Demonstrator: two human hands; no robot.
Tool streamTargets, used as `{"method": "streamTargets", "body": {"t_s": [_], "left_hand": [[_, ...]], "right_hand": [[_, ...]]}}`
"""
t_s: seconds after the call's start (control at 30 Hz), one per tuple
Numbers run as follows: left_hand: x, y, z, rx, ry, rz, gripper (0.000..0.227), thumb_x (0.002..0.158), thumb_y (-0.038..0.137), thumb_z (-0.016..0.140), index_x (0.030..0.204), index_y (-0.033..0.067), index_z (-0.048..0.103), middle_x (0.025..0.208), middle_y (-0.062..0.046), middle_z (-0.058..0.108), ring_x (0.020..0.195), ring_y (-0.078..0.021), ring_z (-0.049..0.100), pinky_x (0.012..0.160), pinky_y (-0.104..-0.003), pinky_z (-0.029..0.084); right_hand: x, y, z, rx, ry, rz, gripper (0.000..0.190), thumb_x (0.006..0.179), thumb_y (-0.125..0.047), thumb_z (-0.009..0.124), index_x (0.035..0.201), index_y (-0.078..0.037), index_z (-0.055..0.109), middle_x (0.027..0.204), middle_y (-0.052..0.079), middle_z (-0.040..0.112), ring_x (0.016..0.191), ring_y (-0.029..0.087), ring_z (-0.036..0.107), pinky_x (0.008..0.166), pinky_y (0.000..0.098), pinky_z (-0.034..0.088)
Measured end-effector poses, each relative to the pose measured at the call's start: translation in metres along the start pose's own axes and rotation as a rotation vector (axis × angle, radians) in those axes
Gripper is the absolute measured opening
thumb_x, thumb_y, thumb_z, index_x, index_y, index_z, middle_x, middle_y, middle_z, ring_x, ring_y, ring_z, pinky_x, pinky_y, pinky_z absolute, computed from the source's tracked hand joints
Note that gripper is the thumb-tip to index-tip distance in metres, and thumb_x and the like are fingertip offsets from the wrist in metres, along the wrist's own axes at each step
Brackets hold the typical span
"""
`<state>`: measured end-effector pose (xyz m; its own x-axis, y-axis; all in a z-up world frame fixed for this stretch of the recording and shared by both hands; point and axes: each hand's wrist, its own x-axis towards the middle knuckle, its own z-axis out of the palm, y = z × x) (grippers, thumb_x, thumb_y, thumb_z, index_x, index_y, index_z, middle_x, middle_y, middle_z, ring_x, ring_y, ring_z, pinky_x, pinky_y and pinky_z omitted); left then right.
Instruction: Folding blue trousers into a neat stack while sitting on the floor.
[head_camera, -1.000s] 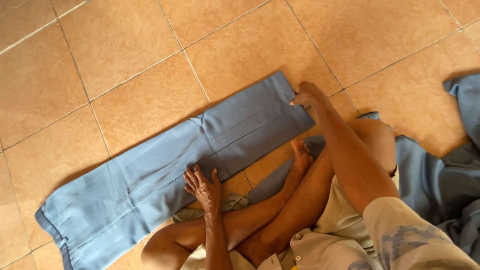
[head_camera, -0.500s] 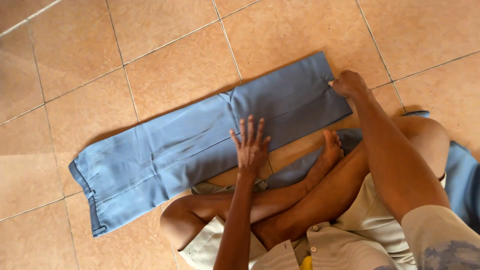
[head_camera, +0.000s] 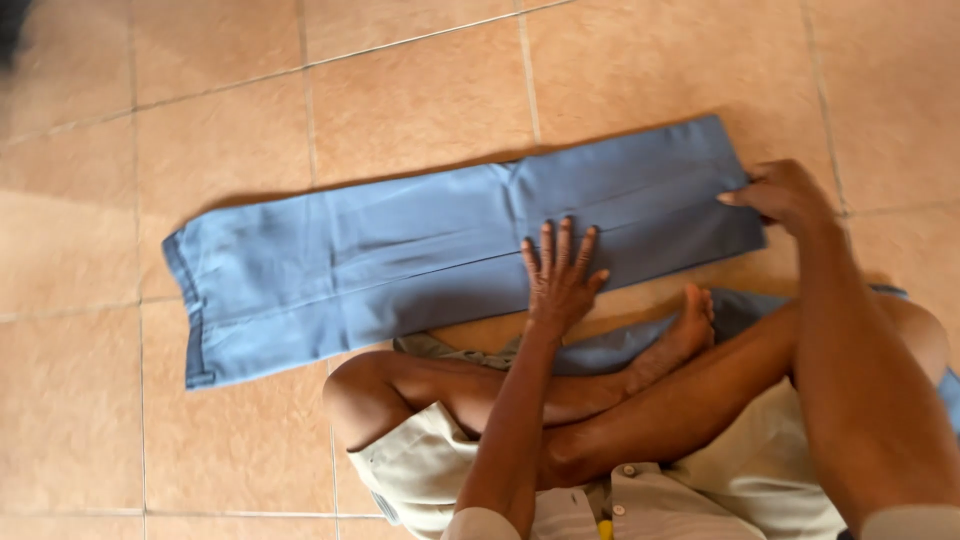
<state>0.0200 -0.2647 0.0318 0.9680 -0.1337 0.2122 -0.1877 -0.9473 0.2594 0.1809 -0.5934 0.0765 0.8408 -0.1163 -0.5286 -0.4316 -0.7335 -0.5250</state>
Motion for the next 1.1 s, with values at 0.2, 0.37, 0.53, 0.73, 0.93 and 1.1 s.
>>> {"method": "streamTargets", "body": {"t_s": [0.2, 0.37, 0.53, 0.73, 0.93, 1.1], "left_hand": [[0.010, 0.033, 0.012, -0.267, -0.030, -0.038, 0.074, 0.096, 0.050, 0.054, 0.161, 0.0208, 0.032, 0.171, -0.020, 0.021, 0.158, -0.0475, 0.013, 0.122, -0.073, 0.007], [0.028, 0.023, 0.002, -0.379, 0.253, -0.146, 0.067, 0.100, 0.033, 0.057, 0.156, 0.0036, 0.036, 0.166, -0.028, 0.025, 0.153, -0.0506, 0.026, 0.121, -0.073, 0.020], [0.030, 0.010, 0.016, -0.123, 0.149, -0.136, 0.108, 0.077, 0.072, 0.069, 0.160, 0.0108, 0.035, 0.168, -0.024, 0.021, 0.157, -0.0451, 0.016, 0.124, -0.071, 0.009], [0.040, 0.018, 0.004, -0.485, 0.151, -0.184, 0.100, 0.080, 0.077, 0.049, 0.151, 0.0061, 0.044, 0.161, -0.030, 0.031, 0.151, -0.0515, 0.025, 0.119, -0.076, 0.008], [0.046, -0.088, -0.047, -2.000, 0.176, -0.887, 0.065, 0.104, 0.063, 0.050, 0.135, 0.0082, 0.062, 0.131, -0.025, 0.066, 0.114, -0.0449, 0.067, 0.096, -0.054, 0.057], [0.019, -0.144, -0.053, -1.482, -0.097, -0.932, 0.083, 0.089, 0.076, 0.058, 0.134, 0.0069, 0.062, 0.128, -0.023, 0.067, 0.119, -0.0424, 0.065, 0.100, -0.054, 0.055]], "right_hand": [[-0.036, -0.023, -0.052, 0.085, 0.163, -0.007, 0.029, 0.087, -0.007, 0.084, 0.107, 0.009, 0.070, 0.090, 0.020, 0.066, 0.073, 0.028, 0.059, 0.060, 0.0389, 0.048], [-0.028, 0.003, -0.082, 0.260, 0.248, -0.176, 0.024, 0.095, -0.007, 0.082, 0.112, 0.004, 0.069, 0.096, 0.013, 0.068, 0.076, 0.017, 0.062, 0.067, 0.0264, 0.054], [-0.108, -0.075, -0.075, 0.232, 0.234, -0.339, 0.021, 0.099, -0.003, 0.076, 0.118, 0.001, 0.070, 0.097, 0.007, 0.064, 0.079, 0.012, 0.055, 0.072, 0.0226, 0.048], [-0.162, -0.155, -0.017, 0.164, 0.327, -0.671, 0.018, 0.103, 0.003, 0.075, 0.118, 0.010, 0.068, 0.096, 0.011, 0.065, 0.075, 0.013, 0.051, 0.064, 0.0246, 0.043], [-0.184, -0.245, 0.091, 0.003, 0.459, -1.002, 0.019, 0.092, -0.004, 0.084, 0.105, 0.004, 0.074, 0.084, 0.023, 0.067, 0.080, 0.041, 0.071, 0.063, 0.0440, 0.057], [-0.154, -0.223, 0.183, -0.133, 0.179, -1.033, 0.027, 0.095, -0.013, 0.071, 0.115, 0.003, 0.070, 0.090, 0.025, 0.073, 0.089, 0.042, 0.073, 0.074, 0.0490, 0.060]]}}
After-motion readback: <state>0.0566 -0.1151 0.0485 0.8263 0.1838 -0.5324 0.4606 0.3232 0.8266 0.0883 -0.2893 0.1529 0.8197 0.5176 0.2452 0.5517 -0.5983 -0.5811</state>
